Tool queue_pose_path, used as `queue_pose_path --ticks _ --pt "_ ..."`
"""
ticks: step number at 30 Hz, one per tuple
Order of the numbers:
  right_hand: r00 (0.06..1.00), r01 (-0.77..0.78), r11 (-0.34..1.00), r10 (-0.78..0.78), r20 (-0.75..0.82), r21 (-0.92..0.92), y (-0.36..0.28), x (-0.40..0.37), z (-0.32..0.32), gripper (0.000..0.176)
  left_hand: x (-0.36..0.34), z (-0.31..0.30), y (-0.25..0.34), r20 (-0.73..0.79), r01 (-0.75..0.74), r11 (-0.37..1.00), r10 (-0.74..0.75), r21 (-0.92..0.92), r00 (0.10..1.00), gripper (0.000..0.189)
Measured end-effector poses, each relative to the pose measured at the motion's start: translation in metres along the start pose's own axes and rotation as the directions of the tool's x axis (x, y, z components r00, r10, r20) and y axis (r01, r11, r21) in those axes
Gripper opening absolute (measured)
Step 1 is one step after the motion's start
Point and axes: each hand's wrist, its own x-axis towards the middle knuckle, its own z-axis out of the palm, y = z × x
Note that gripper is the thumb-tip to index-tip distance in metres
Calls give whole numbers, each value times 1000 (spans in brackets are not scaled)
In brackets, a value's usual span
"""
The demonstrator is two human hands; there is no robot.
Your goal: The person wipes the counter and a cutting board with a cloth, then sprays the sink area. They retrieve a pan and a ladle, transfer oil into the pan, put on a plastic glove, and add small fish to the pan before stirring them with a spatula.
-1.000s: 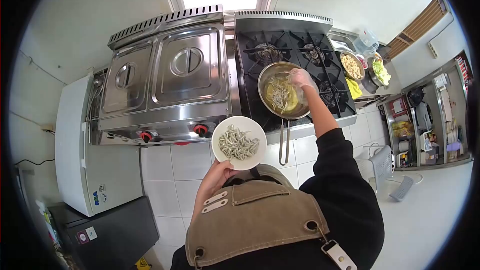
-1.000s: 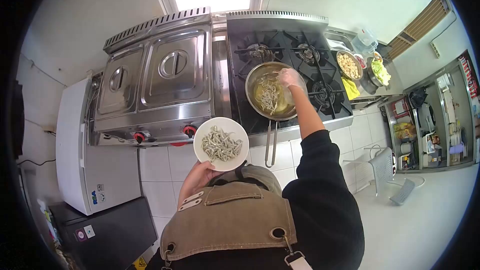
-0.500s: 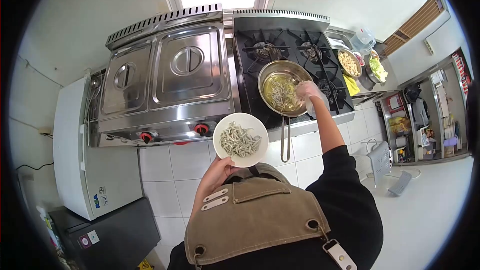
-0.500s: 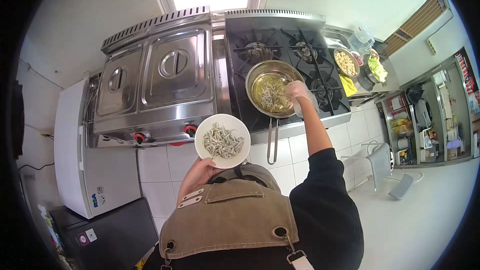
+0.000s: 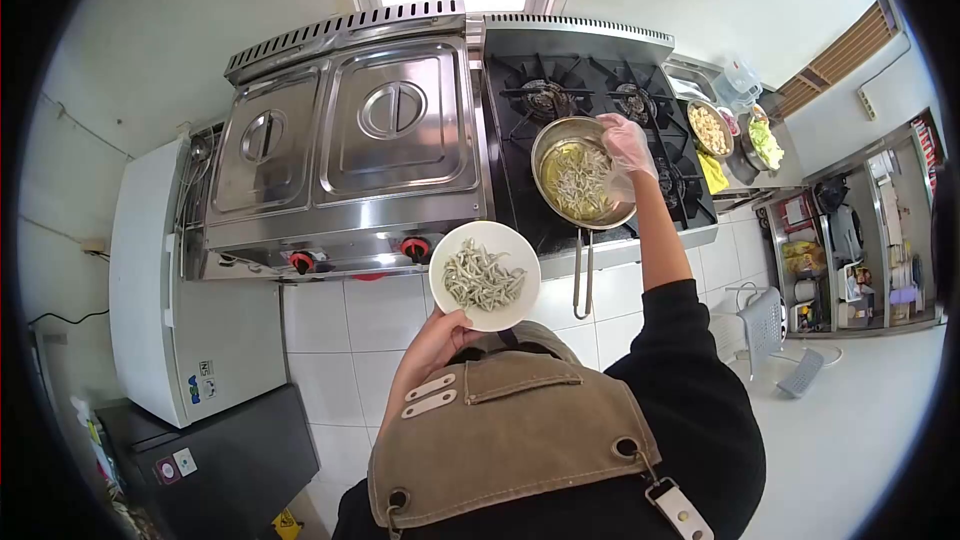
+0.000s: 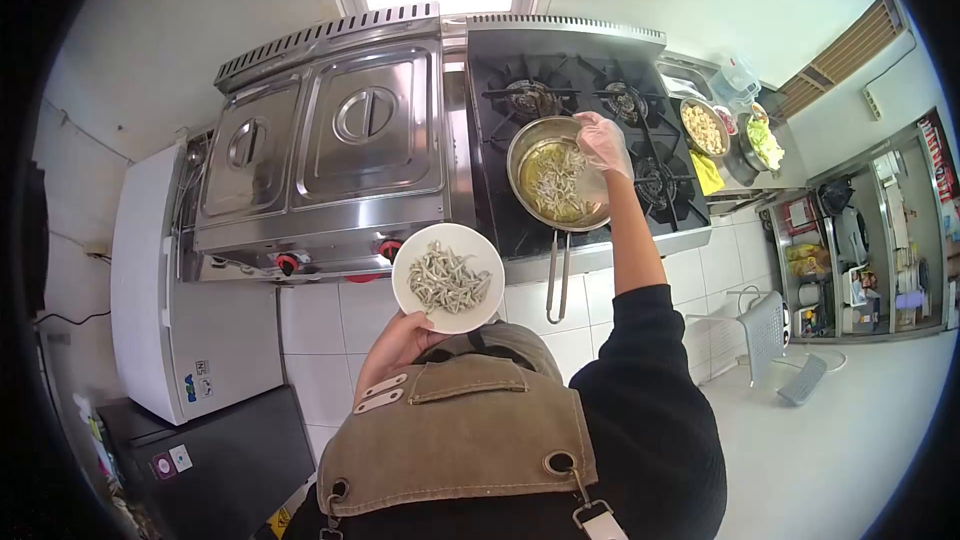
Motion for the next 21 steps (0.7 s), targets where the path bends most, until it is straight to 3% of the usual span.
queue_pose_path --ticks 1,3,5,6,11,12,13,14,16,17,18,19,21 --pt "992 106 994 -105 -73 8 1 -1 0 32 0 0 1 9 7 1000 -7 -1 1000 59" --pt "991 121 986 -113 -77 112 -2 -10 2 31 0 -1 1 22 18 1000 -18 -1 1000 59" --pt "978 208 905 -204 51 -370 -12 -23 6 36 1 -3 1 38 10 1000 -10 4 999 60" --pt "980 75 878 23 199 -472 -31 -39 0 40 1 -3 1 38 13 1000 -13 6 999 60" --pt "986 169 914 -158 61 -369 -35 -60 -1 36 6 8 12 121 -19 997 10 70 993 60" --pt "988 137 989 -133 76 -51 -40 -64 -1 32 7 11 15 124 -22 997 13 72 992 60" --pt "989 86 959 -116 96 270 -49 -69 -2 28 10 15 19 129 -21 997 10 78 992 58" --pt "992 90 989 -100 79 120 -88 -89 -10 25 14 19 22 136 -18 996 7 84 991 57" --pt "946 137 970 -189 264 201 -126 -119 -12 22 27 20 24 178 14 997 -27 74 984 62" --pt "882 319 927 -367 295 200 -144 -136 -12 21 34 20 23 214 49 997 -61 62 975 67" --pt "838 300 940 -342 425 164 -164 -153 -15 21 40 20 23 242 44 997 -60 68 968 66" --pt "751 443 895 -406 521 57 -169 -163 -13 26 43 24 24 249 51 996 -69 77 966 66" --pt "702 583 810 -460 543 -68 -168 -181 0 39 49 30 26 302 77 994 -98 82 948 64"
